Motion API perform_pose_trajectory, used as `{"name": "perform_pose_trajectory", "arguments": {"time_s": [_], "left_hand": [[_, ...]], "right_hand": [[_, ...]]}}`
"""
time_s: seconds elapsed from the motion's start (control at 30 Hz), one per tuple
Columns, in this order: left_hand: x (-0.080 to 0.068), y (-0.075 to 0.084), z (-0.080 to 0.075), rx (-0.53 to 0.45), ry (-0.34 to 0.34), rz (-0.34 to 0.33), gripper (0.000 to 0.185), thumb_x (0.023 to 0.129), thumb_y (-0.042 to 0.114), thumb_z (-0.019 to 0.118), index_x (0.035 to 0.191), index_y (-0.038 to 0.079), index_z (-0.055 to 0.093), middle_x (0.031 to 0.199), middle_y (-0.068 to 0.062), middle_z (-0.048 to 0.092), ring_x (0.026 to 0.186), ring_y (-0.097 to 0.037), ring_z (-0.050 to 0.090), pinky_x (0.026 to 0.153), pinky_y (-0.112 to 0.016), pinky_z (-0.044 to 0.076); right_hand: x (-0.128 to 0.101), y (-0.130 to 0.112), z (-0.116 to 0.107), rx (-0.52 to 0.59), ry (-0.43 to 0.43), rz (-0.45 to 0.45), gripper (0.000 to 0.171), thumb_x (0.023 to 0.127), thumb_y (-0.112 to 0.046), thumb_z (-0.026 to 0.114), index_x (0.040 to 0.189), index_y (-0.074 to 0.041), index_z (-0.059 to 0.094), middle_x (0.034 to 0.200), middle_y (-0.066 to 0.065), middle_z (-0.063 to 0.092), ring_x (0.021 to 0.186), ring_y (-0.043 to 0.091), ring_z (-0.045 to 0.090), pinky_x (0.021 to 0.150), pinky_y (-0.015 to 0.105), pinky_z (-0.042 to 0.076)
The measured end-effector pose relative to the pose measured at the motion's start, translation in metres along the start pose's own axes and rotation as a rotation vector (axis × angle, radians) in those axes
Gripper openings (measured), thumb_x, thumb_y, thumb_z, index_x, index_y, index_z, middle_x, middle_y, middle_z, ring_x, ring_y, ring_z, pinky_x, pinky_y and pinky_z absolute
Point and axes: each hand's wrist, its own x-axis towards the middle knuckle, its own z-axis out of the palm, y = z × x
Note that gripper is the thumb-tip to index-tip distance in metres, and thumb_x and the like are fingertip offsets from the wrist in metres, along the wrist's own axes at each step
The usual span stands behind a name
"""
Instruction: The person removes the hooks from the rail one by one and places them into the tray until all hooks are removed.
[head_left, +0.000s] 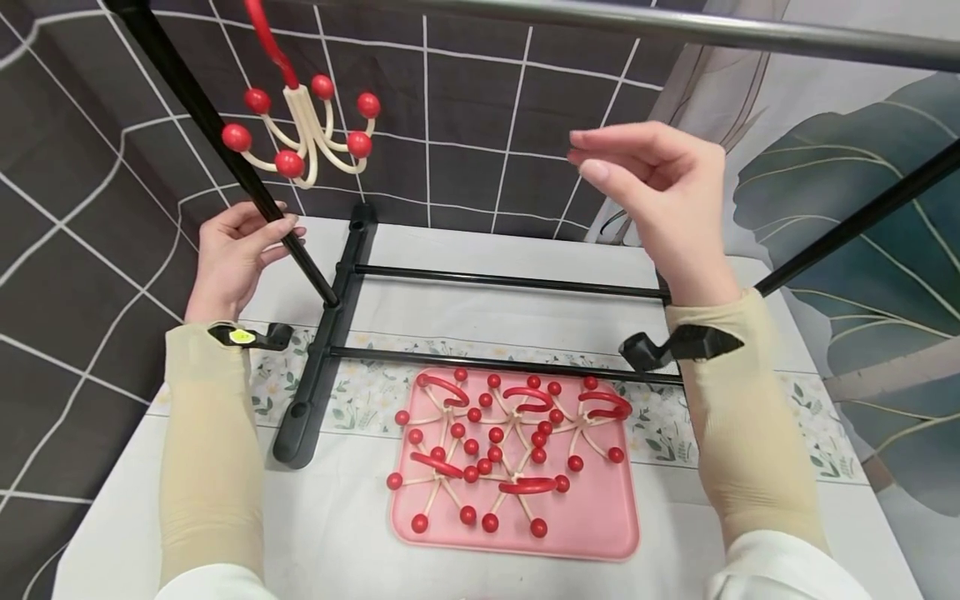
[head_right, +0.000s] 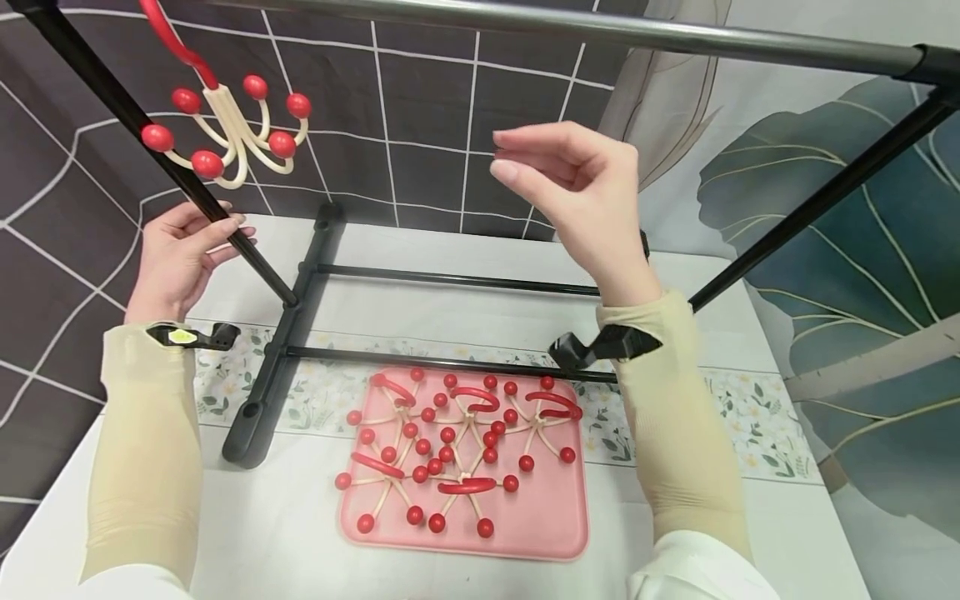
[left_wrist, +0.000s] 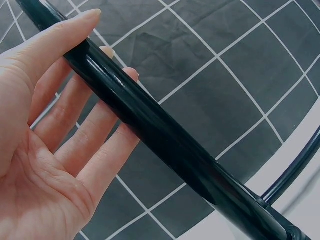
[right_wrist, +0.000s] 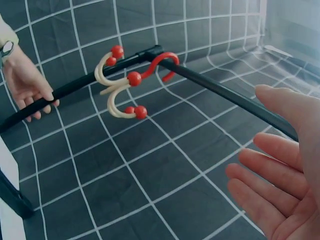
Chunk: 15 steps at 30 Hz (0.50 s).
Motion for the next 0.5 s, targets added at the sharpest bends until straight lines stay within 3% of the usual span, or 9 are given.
{"name": "perform_pose_trajectory", "arguments": {"time_s": [0.33,0.5], "left_hand": [[0.0,0.0,0.0,0.009,0.004,-0.007,0.025,0.084,-0.005,0.08,0.108,-0.005,0.073,0.094,-0.012,0.074,0.083,-0.022,0.075,0.076,-0.03,0.061],[0.001,-0.001,0.001,0.018,0.005,-0.006,0.03,0.084,-0.005,0.08,0.112,-0.01,0.069,0.094,-0.011,0.075,0.082,-0.022,0.075,0.076,-0.029,0.061]], "right_hand": [[0.037,-0.004,0.053,0.079,-0.005,0.109,0.023,0.082,0.007,0.081,0.103,0.001,0.078,0.106,0.019,0.074,0.093,0.027,0.074,0.09,0.037,0.057],[0.048,-0.011,0.085,0.056,-0.046,0.142,0.026,0.08,0.002,0.085,0.105,-0.002,0.078,0.106,0.011,0.075,0.093,0.024,0.074,0.089,0.035,0.057]]}}
